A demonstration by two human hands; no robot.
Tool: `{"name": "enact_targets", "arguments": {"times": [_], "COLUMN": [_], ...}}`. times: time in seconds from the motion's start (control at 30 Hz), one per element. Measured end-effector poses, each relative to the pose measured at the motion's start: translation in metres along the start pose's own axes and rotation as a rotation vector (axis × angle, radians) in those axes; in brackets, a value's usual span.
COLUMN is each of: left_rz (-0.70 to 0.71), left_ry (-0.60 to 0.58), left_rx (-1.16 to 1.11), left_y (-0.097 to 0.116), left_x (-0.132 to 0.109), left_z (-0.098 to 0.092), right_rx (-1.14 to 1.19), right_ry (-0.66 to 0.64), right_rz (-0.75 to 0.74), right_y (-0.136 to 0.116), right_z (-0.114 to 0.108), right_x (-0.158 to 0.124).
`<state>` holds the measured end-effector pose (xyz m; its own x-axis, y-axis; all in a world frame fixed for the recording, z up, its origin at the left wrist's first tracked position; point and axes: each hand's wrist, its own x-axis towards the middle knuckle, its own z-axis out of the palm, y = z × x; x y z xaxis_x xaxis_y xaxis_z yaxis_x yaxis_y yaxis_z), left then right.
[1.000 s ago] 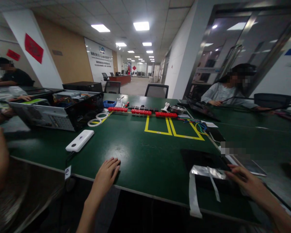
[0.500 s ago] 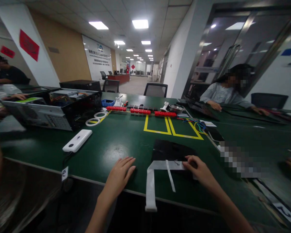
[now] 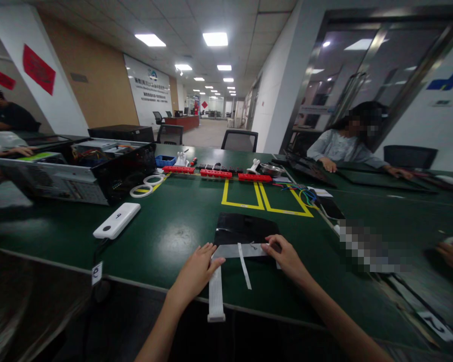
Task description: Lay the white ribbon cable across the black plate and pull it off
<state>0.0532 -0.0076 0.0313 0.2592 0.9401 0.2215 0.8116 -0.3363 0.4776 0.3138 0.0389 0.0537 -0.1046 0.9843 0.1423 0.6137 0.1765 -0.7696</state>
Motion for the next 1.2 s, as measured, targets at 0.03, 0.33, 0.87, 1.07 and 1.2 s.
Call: {"name": "enact_targets", "arguments": {"times": [0.03,0.33,0.87,1.07,1.2], "left_rz": [-0.003,0.002,0.279,0.265,0.256], "left_ry": [0.022,0.2,0.07,0.034,0.031], "left_rx": [0.011,0.171,0.299,0.279,0.269], "left_y": [0.0,0.002,0.046,0.042,0.043], "left_x": [-0.004,-0.011,0.014,0.018,0.015], "left_z": [-0.001,-0.011,0.038,0.044,0.045], "right_rx": [0.015,0.04,-0.448,-0.465,-0.404], "right_ry": [-0.011,-0.045,0.04,0.045,0.028], "right_rz": [-0.002,-0.003,0.181,0.165,0.139], "right_y": [0.0,0.001,0.008,0.012,0.016], "right_z": [0.0,-0.004,0.006,0.005,0.001], "right_x": [-0.001,-0.004,-0.003,-0.002,0.001]}}
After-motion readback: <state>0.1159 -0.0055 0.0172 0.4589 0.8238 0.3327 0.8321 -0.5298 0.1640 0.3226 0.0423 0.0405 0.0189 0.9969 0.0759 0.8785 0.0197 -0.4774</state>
